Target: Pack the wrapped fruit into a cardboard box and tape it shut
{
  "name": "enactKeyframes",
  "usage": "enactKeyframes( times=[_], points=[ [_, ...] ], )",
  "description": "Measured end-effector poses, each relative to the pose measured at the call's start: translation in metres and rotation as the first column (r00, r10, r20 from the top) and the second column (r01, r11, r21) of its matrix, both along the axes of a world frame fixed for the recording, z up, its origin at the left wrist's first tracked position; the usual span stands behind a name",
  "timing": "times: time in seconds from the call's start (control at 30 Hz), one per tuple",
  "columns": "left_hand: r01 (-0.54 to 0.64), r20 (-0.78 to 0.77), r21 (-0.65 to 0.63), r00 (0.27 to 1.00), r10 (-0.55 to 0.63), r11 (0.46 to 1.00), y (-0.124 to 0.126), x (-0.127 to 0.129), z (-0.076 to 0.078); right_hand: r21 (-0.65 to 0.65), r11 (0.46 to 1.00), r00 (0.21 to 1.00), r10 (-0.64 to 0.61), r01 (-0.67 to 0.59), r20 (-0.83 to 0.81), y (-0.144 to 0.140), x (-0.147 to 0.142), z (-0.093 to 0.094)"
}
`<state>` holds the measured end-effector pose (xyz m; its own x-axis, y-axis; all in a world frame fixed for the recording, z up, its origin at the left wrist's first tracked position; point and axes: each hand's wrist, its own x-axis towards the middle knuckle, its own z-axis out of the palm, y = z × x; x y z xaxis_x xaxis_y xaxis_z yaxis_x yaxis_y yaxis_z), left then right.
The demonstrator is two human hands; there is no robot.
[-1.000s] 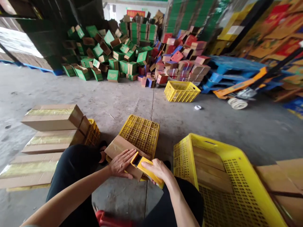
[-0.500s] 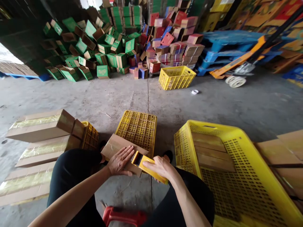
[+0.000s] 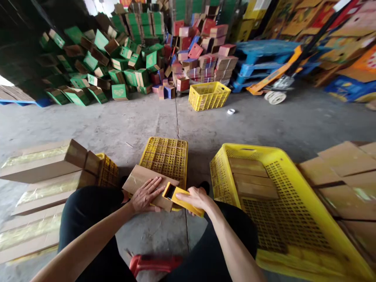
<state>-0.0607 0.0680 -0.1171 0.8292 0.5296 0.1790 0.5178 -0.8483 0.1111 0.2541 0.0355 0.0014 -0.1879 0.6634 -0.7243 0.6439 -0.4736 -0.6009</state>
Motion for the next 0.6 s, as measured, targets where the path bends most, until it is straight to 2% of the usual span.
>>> enactKeyframes(
  times=[0.1, 0.27, 0.4, 0.47, 0.6],
  points=[
    [0.056, -0.015, -0.040, 0.998, -0.056, 0.998, 0.015, -0.010, 0.002, 0.033, 0.999, 0.999, -0.005, 0.006, -0.036, -0.004, -0.004, -0.001],
    [0.131, -0.063, -0.086, 0.989, -0.137, 0.988, 0.041, -0.022, 0.016, 0.083, 0.996, 0.999, -0.011, 0.014, -0.037, 0.000, -0.020, -0.001],
    [0.137, -0.069, -0.080, 0.987, -0.142, 0.987, 0.025, -0.009, 0.018, 0.163, 0.987, 1.000, -0.008, 0.008, -0.001, 0.002, -0.025, -0.003],
    [0.093, -0.019, -0.037, 0.995, -0.094, 0.995, 0.011, 0.000, 0.013, 0.183, 0.983, 1.000, -0.020, 0.022, -0.012, 0.000, -0.022, -0.007],
    [0.059, -0.004, -0.006, 0.998, -0.059, 0.998, -0.002, 0.008, 0.007, 0.138, 0.990, 0.997, -0.018, 0.028, -0.071, -0.001, -0.015, -0.016]
  ],
)
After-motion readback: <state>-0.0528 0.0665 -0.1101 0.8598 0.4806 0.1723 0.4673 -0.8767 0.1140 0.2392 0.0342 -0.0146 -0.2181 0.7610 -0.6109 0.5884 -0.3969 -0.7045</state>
